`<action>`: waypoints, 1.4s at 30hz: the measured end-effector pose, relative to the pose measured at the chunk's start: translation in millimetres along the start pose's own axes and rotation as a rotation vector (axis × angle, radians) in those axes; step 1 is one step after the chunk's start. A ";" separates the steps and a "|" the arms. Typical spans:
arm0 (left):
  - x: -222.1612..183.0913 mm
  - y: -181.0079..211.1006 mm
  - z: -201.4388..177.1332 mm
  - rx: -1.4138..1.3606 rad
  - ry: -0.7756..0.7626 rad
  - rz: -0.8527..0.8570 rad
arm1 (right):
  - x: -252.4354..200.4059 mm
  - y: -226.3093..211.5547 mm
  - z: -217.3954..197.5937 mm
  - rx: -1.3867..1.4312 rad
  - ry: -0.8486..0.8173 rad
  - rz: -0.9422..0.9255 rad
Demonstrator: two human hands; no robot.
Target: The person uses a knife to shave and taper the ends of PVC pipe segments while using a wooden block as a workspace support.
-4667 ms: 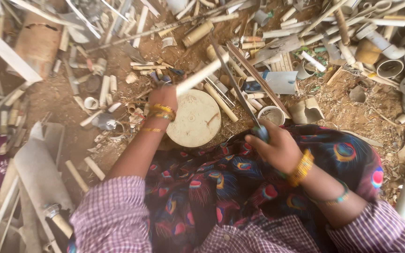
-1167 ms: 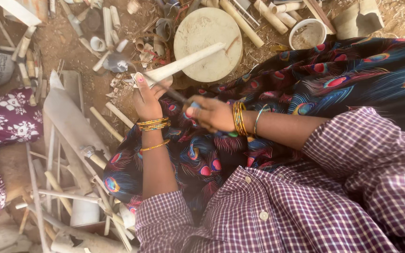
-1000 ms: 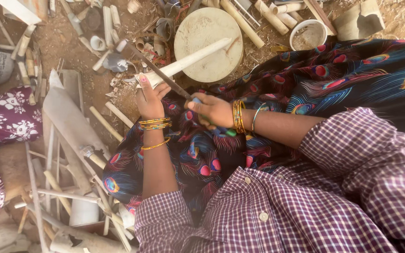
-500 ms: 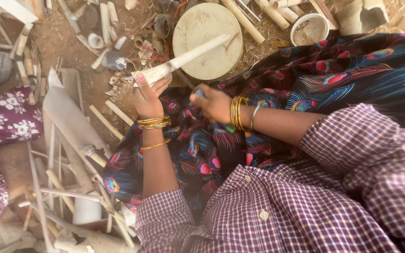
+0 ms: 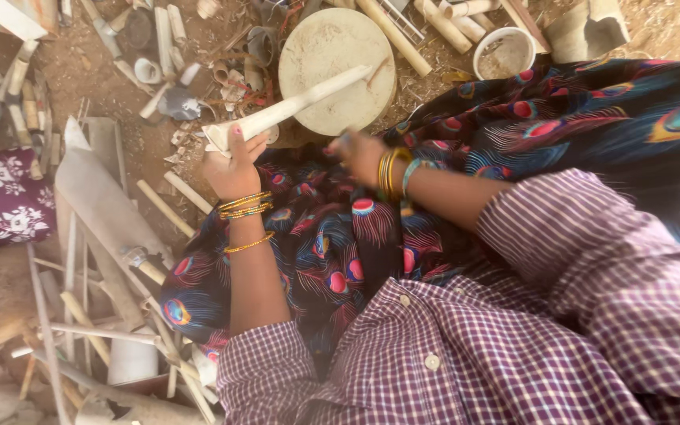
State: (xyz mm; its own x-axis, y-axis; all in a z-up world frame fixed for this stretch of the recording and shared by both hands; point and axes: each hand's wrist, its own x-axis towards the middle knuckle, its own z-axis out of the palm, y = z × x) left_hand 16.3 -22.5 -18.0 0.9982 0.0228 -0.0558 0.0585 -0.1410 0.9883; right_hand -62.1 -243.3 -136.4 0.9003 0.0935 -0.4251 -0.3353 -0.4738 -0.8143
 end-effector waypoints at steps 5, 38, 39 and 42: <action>0.8 -1.2 14.0 0.016 -0.004 0.034 | 8.4 22.3 0.4 0.217 0.140 0.370; 16.0 -37.5 23.6 -0.097 0.237 -0.185 | -8.5 6.9 13.7 0.344 0.035 0.398; 16.8 -36.4 24.3 -0.092 0.243 -0.191 | -5.2 11.5 14.5 0.397 0.064 0.466; 18.6 -35.1 22.1 -0.081 0.241 -0.198 | -6.4 20.9 30.4 -0.443 0.251 -0.627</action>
State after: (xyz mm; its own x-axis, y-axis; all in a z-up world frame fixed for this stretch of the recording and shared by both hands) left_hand 33.1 -39.0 -56.9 0.9348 0.2771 -0.2220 0.2397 -0.0312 0.9703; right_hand -83.3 -227.2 -162.6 0.9376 0.2823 0.2029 0.3463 -0.7068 -0.6169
